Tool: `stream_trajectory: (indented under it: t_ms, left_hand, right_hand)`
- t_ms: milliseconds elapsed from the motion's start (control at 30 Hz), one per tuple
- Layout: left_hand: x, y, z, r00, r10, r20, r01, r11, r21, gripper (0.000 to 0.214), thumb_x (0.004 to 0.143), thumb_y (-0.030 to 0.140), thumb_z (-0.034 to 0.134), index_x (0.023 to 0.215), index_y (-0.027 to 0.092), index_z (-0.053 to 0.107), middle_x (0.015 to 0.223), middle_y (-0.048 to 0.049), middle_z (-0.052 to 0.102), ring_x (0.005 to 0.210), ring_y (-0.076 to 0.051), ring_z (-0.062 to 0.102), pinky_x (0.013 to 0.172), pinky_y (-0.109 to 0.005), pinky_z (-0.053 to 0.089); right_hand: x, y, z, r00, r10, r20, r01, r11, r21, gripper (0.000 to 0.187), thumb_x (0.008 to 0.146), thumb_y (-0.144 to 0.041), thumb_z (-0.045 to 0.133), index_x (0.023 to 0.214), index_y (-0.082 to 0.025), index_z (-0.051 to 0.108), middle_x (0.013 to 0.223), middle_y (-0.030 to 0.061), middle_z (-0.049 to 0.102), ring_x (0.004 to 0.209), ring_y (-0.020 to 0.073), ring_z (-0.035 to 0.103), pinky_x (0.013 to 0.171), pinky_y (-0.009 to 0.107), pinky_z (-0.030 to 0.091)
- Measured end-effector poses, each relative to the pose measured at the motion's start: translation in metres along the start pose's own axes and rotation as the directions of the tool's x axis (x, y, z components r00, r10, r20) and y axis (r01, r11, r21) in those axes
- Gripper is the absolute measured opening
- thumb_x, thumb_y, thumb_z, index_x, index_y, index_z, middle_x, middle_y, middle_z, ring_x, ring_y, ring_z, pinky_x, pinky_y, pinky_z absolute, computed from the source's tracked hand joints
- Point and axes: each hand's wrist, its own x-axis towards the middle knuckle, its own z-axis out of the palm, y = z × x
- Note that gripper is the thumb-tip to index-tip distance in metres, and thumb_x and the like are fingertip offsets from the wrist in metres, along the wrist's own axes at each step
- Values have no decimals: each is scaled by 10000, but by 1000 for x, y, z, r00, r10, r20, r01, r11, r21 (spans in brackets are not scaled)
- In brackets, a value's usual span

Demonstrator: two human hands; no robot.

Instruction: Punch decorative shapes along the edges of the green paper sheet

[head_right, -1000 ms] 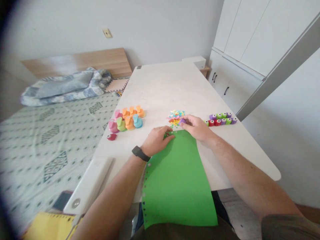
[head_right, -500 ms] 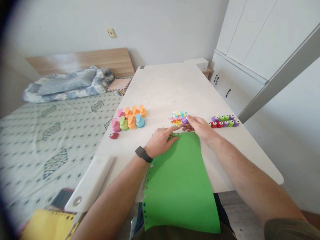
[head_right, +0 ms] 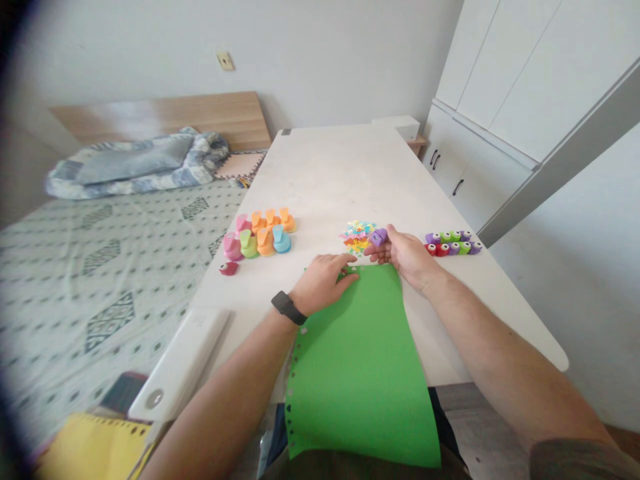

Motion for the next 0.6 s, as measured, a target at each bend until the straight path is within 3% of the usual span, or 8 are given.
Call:
stream_trajectory:
  t_ms: [267, 433, 600]
  left_hand:
    - [1, 0, 0, 1000, 0, 10, 0, 1000, 11, 312, 972, 381, 589, 1232, 213, 628, 1024, -84, 750, 968, -248, 700, 899, -396, 515]
    - [0, 0, 0, 1000, 6, 4, -6, 1000, 13, 314, 976, 382, 584, 1234, 208, 629, 1029, -83, 750, 968, -250, 699, 901, -399, 511]
    - [0, 1, 0, 1000, 7, 19, -7, 1000, 19, 317, 978, 383, 582, 1238, 206, 625, 1044, -84, 750, 976, -252, 697, 905, -403, 508]
  right_hand:
    - [3, 5, -1, 999, -49, -10, 49, 999, -19, 477, 966, -629, 475, 921, -189, 656, 824, 84, 715, 674, 178, 634, 664, 312, 508]
    - [3, 5, 1, 998, -56, -38, 56, 998, -3, 336, 881, -513, 690, 868, -177, 692, 811, 56, 684, 672, 144, 583, 593, 264, 448]
    - [8, 10, -1, 997, -39, -62, 36, 999, -41, 320, 806, -478, 789, 897, -180, 717, 799, 32, 673, 625, 113, 540, 522, 239, 380]
